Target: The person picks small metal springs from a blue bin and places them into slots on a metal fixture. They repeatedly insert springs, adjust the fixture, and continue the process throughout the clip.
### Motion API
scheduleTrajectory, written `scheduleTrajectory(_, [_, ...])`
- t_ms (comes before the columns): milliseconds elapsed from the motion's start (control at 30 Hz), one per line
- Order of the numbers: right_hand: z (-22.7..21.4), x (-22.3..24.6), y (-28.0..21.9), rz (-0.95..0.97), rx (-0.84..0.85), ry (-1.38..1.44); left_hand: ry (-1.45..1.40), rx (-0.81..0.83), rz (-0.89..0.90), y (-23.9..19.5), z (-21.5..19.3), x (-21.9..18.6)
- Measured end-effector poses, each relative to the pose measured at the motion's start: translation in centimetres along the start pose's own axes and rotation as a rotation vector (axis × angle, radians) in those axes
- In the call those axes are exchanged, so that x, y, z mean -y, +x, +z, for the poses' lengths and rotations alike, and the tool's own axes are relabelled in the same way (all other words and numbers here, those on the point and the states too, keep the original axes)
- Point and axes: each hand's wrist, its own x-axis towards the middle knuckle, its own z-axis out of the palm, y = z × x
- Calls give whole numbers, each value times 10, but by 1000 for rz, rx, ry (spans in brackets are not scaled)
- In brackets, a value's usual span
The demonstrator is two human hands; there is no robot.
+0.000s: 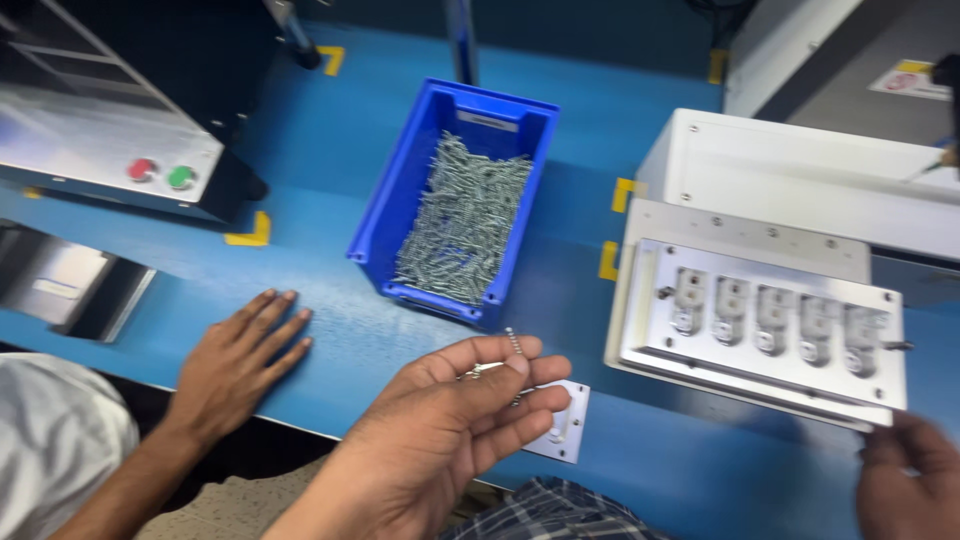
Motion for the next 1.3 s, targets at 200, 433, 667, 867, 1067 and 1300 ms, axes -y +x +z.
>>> scheduleTrajectory(200, [-16,112,25,19,165,-134,3,102,24,17,11,11])
scheduleTrajectory(433, [-22,178,22,-320,94,-472,175,157,128,16,35,12])
scheduleTrajectory(667, [-48,205,-6,-204,554,-133,394,449,226,15,83,25])
scheduleTrajectory(867, [-67,236,-11,-25,669,-323,621,421,267,-3,112,32])
scheduleTrajectory(1067, [-85,252,-20,-96,637,-448,733,404,312,-20,127,39])
scheduleTrajectory(1300, [-93,256,-16,-238,667,-237,715,362,398,-25,127,35])
